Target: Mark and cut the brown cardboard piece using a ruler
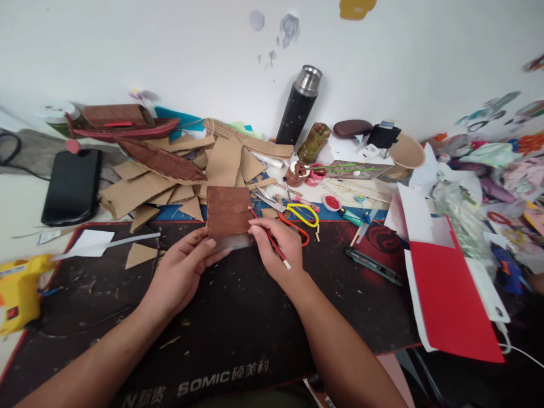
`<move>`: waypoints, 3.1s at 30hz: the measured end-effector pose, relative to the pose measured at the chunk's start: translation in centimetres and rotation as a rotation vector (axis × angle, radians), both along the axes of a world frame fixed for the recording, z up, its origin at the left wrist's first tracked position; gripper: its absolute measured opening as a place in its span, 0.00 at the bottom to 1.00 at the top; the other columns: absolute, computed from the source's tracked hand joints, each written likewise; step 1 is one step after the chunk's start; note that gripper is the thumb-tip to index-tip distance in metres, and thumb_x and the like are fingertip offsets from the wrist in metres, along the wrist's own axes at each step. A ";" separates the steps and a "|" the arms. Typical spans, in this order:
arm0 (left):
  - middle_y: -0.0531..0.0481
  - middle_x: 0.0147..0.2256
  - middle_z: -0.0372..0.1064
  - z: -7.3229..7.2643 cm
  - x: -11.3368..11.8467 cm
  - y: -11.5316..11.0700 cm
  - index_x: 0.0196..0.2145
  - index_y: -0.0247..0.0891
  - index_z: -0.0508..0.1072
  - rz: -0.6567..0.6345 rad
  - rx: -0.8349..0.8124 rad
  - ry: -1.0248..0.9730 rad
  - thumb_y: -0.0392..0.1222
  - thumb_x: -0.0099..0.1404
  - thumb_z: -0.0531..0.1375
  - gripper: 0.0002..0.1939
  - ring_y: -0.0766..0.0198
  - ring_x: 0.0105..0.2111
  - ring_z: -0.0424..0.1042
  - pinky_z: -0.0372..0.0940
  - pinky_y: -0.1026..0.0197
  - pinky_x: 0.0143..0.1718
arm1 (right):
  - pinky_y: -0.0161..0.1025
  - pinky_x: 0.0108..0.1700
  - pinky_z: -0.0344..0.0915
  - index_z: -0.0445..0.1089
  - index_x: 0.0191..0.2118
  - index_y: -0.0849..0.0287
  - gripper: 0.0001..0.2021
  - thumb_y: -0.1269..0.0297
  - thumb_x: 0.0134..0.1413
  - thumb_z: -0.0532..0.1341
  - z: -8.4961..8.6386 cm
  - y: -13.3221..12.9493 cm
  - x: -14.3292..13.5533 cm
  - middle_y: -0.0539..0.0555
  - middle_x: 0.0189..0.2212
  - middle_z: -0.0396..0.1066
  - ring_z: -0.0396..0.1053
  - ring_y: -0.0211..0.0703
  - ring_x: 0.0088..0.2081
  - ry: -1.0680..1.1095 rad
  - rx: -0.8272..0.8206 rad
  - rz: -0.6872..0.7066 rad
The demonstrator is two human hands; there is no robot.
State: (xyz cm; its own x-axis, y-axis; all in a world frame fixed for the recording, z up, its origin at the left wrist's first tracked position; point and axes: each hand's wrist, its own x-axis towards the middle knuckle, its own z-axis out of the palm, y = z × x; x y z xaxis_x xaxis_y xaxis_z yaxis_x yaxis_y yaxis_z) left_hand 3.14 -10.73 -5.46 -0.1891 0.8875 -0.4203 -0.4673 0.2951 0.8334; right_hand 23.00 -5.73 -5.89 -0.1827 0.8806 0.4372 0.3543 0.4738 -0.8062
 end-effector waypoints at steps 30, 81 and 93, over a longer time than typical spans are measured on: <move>0.45 0.45 0.88 -0.4 -0.1 0.0 0.44 0.41 0.85 0.041 0.033 -0.083 0.48 0.62 0.80 0.16 0.51 0.46 0.87 0.83 0.48 0.55 | 0.36 0.34 0.83 0.82 0.46 0.54 0.17 0.49 0.80 0.62 -0.3 -2.7 -2.9 0.52 0.33 0.86 0.85 0.40 0.29 0.260 -0.315 0.162; 0.50 0.43 0.88 -0.3 0.0 0.1 0.43 0.43 0.88 0.039 0.050 -0.092 0.47 0.63 0.80 0.13 0.56 0.45 0.87 0.83 0.55 0.54 | 0.31 0.32 0.80 0.81 0.44 0.56 0.16 0.54 0.81 0.61 -0.2 -2.6 -2.5 0.51 0.31 0.82 0.83 0.37 0.28 0.305 -0.337 0.159; 0.46 0.47 0.89 -0.1 0.0 0.1 0.46 0.43 0.89 0.003 0.069 -0.078 0.49 0.63 0.80 0.16 0.50 0.49 0.88 0.84 0.50 0.55 | 0.33 0.33 0.80 0.81 0.43 0.56 0.18 0.50 0.81 0.60 -0.6 -2.5 -2.7 0.51 0.31 0.82 0.83 0.37 0.28 0.278 -0.344 0.149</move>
State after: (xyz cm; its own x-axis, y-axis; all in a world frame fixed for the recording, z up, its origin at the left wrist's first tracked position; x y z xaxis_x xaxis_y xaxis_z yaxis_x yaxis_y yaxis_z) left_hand 3.17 -10.63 -5.60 -0.1612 0.9142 -0.3718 -0.5327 0.2365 0.8126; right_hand 20.29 -8.19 -6.47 -0.2356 0.9560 0.1749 0.0512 0.1920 -0.9801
